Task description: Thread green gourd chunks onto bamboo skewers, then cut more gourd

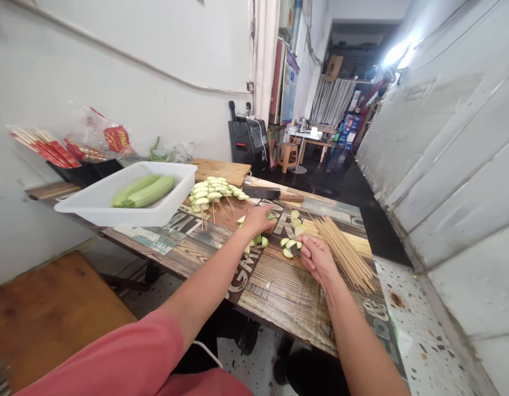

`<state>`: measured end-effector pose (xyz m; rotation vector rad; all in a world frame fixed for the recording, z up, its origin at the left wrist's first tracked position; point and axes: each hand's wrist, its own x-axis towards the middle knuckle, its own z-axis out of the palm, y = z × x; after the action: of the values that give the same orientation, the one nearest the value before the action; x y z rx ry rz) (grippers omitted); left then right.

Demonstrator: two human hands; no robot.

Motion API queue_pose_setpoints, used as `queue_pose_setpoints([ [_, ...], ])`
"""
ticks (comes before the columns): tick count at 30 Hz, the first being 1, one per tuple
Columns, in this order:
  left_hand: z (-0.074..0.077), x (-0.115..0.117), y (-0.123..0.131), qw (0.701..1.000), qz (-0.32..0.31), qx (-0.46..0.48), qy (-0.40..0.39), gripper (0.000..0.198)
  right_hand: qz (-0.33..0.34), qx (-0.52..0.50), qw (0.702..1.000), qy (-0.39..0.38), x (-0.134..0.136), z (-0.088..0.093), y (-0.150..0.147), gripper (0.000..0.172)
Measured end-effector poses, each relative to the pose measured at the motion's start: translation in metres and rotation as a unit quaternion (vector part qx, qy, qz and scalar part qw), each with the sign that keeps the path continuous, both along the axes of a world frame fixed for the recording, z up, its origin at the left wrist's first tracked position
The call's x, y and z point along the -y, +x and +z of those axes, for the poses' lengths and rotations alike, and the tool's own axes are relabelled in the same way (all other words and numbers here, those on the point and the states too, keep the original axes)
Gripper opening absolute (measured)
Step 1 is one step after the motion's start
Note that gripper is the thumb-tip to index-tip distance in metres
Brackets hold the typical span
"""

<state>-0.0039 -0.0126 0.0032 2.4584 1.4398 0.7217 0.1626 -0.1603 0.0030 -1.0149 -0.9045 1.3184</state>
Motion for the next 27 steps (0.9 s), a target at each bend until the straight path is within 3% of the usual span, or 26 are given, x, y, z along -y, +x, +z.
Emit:
queue_pose_setpoints([
  [4, 0.001, 0.000, -0.002, 0.999, -0.044, -0.029, 0.002, 0.049, -0.004, 0.003, 1.000, -0.007, 0.000, -0.001, 0.000, 0.028],
  [13, 0.005, 0.004, 0.003, 0.995, -0.048, -0.086, -0.008, 0.039, -0.007, 0.005, 1.000, -0.012, 0.000, -0.001, 0.000, 0.032],
  [22, 0.013, 0.010, -0.003, 0.998, -0.054, -0.012, -0.026, 0.043, -0.017, 0.040, 0.999, -0.022, 0.001, 0.000, -0.001, 0.033],
  [27, 0.003, -0.002, 0.001, 0.980, -0.087, 0.177, -0.020, 0.047, -0.023, 0.065, 0.997, -0.019, 0.001, 0.000, -0.003, 0.034],
])
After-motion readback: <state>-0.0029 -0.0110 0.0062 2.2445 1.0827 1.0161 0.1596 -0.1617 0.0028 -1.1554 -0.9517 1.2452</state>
